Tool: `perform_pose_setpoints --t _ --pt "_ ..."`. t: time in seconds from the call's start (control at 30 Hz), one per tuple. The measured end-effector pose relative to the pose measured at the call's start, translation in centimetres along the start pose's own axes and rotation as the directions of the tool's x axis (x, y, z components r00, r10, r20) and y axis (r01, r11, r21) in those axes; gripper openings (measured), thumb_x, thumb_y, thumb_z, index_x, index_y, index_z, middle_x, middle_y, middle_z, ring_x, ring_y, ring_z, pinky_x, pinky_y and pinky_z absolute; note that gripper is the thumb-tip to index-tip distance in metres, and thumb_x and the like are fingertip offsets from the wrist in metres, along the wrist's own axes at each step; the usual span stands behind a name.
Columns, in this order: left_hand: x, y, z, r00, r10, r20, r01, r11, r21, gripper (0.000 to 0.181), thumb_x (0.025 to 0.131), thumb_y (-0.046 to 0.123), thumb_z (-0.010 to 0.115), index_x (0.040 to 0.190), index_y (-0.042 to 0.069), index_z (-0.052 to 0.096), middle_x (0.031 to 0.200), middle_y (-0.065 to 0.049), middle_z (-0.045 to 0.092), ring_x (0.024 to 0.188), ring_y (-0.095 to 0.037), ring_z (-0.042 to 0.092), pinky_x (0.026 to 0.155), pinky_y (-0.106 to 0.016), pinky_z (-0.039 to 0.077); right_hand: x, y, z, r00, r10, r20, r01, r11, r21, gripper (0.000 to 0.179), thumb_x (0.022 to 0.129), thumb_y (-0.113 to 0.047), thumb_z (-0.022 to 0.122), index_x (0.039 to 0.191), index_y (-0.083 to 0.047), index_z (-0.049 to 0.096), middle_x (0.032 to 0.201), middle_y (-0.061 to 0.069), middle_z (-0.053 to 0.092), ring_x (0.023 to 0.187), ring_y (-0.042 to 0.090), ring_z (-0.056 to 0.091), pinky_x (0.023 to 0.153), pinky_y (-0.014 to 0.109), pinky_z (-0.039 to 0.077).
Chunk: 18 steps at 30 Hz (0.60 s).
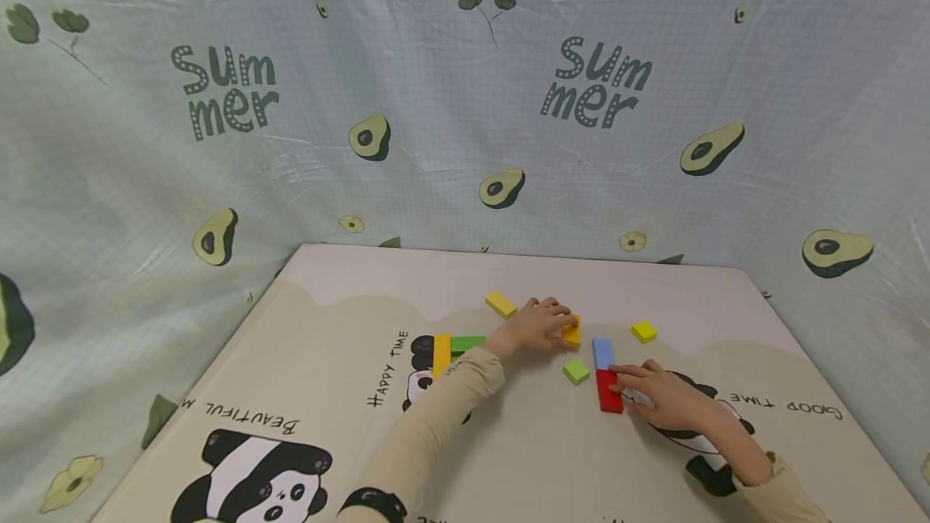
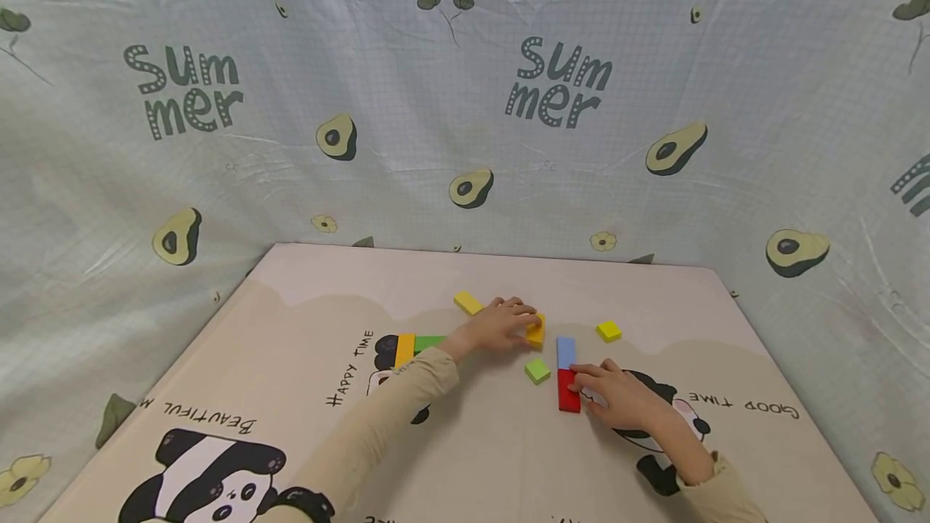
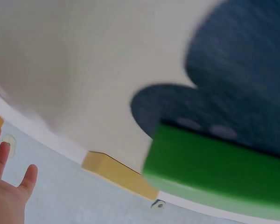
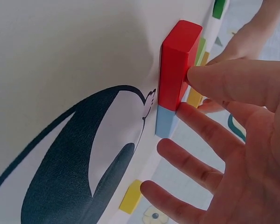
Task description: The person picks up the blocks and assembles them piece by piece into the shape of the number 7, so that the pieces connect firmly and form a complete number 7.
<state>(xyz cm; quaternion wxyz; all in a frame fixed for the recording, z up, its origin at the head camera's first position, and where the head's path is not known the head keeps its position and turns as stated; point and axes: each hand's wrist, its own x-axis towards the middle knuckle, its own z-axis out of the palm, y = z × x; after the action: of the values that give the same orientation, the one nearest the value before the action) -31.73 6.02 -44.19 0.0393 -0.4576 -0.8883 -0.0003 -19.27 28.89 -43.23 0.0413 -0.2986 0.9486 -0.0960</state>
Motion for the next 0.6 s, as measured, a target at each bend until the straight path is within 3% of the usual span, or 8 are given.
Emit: perform_pose_setpoints --t 0.6 --pt "1.2 1.8 0.4 0.998 -0.012 -0.055 0.014 0.999 0.04 0.04 0.089 0.043 0.046 0.126 0.028 0.047 0.132 0.005 0.047 0.12 -0.014 0.039 0.097 -0.039 0.034 0.1 0.0 0.2 0.999 0.03 0.018 -0.03 1.0 -0.007 0.022 0.079 -0.014 0.063 0.1 -0.02 0.062 0.128 0.01 0.05 0.093 0.019 0.046 0.067 0.027 0.046"
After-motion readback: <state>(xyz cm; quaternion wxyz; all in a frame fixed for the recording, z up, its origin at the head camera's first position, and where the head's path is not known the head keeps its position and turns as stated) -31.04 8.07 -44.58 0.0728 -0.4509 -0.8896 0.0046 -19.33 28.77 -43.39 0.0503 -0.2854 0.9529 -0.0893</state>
